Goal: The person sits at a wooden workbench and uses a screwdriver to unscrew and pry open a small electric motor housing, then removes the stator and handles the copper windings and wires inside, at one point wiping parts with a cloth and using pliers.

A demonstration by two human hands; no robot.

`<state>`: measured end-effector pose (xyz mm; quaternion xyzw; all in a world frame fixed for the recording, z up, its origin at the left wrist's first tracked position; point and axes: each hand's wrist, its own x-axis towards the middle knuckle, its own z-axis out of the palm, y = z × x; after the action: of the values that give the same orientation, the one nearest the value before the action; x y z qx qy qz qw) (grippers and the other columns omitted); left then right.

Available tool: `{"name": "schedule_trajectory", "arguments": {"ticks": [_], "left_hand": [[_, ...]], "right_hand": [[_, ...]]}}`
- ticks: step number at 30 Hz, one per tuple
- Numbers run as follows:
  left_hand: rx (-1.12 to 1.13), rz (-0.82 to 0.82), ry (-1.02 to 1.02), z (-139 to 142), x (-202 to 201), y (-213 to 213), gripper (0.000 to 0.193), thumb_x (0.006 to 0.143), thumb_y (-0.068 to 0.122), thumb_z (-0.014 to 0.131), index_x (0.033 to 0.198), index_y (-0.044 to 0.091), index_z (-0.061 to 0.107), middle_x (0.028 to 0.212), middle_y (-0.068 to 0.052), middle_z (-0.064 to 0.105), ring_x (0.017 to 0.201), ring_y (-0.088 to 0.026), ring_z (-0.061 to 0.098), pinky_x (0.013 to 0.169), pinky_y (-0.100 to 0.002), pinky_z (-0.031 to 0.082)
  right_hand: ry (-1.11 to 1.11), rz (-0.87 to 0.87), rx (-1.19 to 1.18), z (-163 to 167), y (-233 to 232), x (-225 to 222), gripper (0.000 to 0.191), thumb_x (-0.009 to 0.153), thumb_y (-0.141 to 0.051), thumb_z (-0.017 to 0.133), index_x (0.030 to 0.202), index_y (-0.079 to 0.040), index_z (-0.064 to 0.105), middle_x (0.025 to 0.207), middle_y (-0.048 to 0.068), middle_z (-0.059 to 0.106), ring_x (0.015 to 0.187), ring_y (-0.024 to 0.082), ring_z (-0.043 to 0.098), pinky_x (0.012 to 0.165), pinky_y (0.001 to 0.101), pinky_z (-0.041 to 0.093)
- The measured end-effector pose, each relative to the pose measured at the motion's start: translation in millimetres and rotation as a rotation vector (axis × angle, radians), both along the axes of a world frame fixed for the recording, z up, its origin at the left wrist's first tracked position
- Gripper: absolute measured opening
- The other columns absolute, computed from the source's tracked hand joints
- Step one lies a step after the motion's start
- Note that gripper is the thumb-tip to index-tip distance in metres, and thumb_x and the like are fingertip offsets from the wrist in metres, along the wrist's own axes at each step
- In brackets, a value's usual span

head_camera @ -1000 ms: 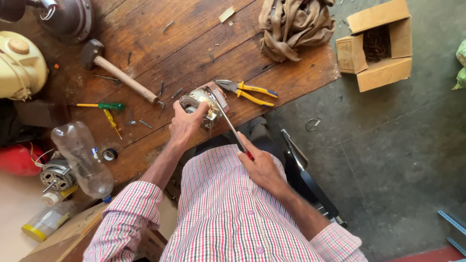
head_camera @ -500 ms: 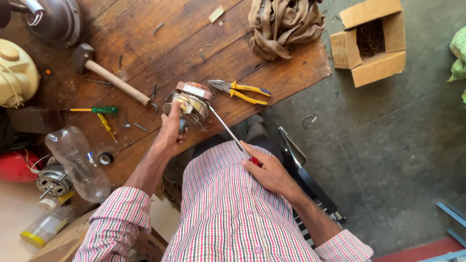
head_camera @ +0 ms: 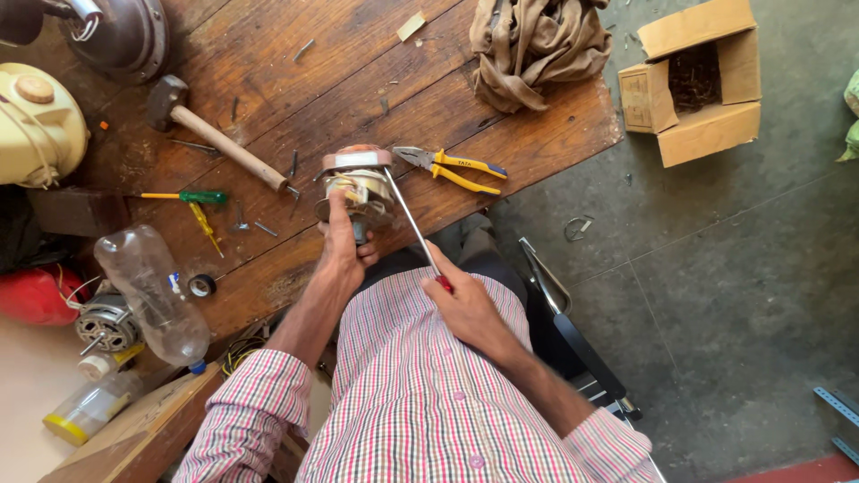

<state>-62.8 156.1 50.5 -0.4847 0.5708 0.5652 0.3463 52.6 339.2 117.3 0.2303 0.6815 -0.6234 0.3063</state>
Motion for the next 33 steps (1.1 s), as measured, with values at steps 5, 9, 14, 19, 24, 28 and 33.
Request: {"name": "schedule_trajectory", "arguments": {"ticks": [5, 9, 14, 19, 24, 28, 33], "left_hand": [[0.306, 0.359, -0.181, 4, -2, 0, 0.094, 0.078, 0.096, 0.021, 0.101, 0.011, 0.055, 0.067, -0.004, 0.047, 0.047, -0.012, 0.03, 0.046, -0.029, 0.028], [0.35, 0.196, -0.115, 9, -4, -12, 0.085, 0.08, 0.09, 0.031, 0.097, 0.012, 0.059, 0.064, -0.003, 0.045, 0.047, -0.013, 0.028, 0.045, -0.03, 0.024], [0.368, 0.136, -0.096, 18, -1, -27, 0.078, 0.082, 0.084, 0.036, 0.098, 0.013, 0.063, 0.066, -0.002, 0.046, 0.05, -0.011, 0.03, 0.047, -0.028, 0.026], [0.333, 0.037, -0.031, 28, 5, -35, 0.075, 0.082, 0.082, 0.035, 0.097, 0.012, 0.06, 0.069, -0.001, 0.047, 0.05, -0.011, 0.031, 0.047, -0.029, 0.027], [0.33, -0.114, 0.032, 36, 11, -44, 0.068, 0.085, 0.077, 0.041, 0.097, 0.012, 0.058, 0.071, -0.001, 0.049, 0.051, -0.009, 0.034, 0.048, -0.028, 0.029], [0.301, -0.188, 0.1, 33, 20, -44, 0.065, 0.085, 0.073, 0.045, 0.097, 0.01, 0.058, 0.071, 0.0, 0.05, 0.05, -0.006, 0.035, 0.049, -0.027, 0.031], [0.206, -0.167, 0.163, 28, 24, -38, 0.065, 0.085, 0.071, 0.047, 0.098, 0.008, 0.058, 0.07, 0.001, 0.049, 0.049, -0.006, 0.034, 0.048, -0.027, 0.034]], "right_hand": [[-0.029, 0.021, 0.021, 1, -2, -4, 0.063, 0.095, -0.027, 0.062, 0.155, -0.024, 0.043, 0.072, 0.005, 0.059, 0.064, 0.01, 0.054, 0.066, 0.028, 0.05], [0.004, 0.081, 0.009, 0, 32, 7, 0.061, 0.093, -0.026, 0.068, 0.152, -0.026, 0.051, 0.072, 0.0, 0.055, 0.066, 0.008, 0.047, 0.064, 0.0263, 0.047], [-0.131, 0.19, 0.003, -9, 66, 14, 0.062, 0.09, -0.027, 0.07, 0.149, -0.028, 0.054, 0.065, -0.002, 0.052, 0.06, 0.007, 0.045, 0.057, 0.0259, 0.043], [-0.163, 0.241, 0.002, -9, 62, 0, 0.059, 0.091, -0.024, 0.068, 0.149, -0.029, 0.057, 0.063, -0.005, 0.055, 0.052, 0.006, 0.045, 0.05, 0.0262, 0.042], [-0.308, 0.2, -0.209, 2, 55, -20, 0.061, 0.093, -0.018, 0.063, 0.152, -0.029, 0.052, 0.052, -0.003, 0.042, 0.034, 0.008, 0.037, 0.032, 0.0289, 0.033], [-0.367, 0.109, -0.245, 13, 49, -23, 0.06, 0.093, -0.014, 0.061, 0.151, -0.027, 0.052, 0.051, -0.004, 0.043, 0.032, 0.008, 0.035, 0.03, 0.0297, 0.031], [-0.258, 0.019, -0.203, 17, 31, -5, 0.059, 0.093, -0.013, 0.063, 0.151, -0.023, 0.053, 0.051, -0.006, 0.039, 0.034, 0.006, 0.035, 0.031, 0.0287, 0.031]]}}
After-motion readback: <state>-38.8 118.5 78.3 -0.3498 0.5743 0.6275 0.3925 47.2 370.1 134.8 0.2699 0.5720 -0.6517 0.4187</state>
